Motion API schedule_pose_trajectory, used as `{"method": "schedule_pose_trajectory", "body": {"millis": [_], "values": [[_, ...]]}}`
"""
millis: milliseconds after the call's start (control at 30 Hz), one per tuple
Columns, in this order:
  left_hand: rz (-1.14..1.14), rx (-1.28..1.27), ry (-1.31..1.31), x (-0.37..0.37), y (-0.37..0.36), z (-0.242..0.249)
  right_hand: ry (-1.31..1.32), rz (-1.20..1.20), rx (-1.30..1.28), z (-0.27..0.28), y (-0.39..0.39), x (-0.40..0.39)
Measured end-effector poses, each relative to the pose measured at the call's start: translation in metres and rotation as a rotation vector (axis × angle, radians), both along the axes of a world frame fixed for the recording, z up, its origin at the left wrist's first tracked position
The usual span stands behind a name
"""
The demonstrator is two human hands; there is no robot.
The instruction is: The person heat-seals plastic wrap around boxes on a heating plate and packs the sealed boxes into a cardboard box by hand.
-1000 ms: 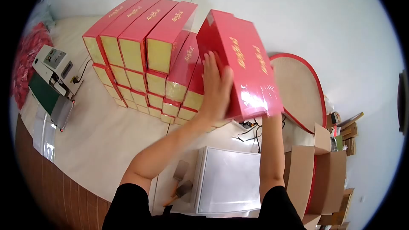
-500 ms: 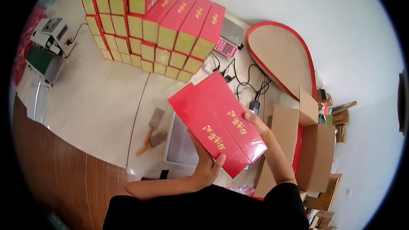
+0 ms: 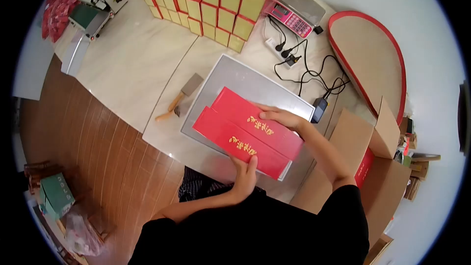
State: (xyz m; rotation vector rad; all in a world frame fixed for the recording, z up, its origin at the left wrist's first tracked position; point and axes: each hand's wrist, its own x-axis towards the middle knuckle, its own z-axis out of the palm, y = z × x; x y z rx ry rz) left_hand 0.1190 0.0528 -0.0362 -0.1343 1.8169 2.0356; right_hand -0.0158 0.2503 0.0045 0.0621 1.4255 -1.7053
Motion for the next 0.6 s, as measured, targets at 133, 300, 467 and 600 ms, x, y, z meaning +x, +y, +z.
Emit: {"method": "schedule_pose_trajectory", "body": {"millis": [133,300,467,600], "values": [[-0.040,0.092,-0.173,-0.009,0.005,0.005,0.138,0.090,0.123,0.009,0.005,-0.009],[-0.027,0.069,-0.131,-0.032,-0.040,0.016,0.639,-0.168,0.313,-0.007,0.037,0.008],[0.228,-0.158,0.207,-0.110,-0.097,0.041,0.590,-0.953,0.335,-0.003,0.086,0.076],[-0.095,-0.260,0.193,-0.160,-0.086,0.060,0.435,-1.308,0.260,-0.040,0.050,0.138]]}}
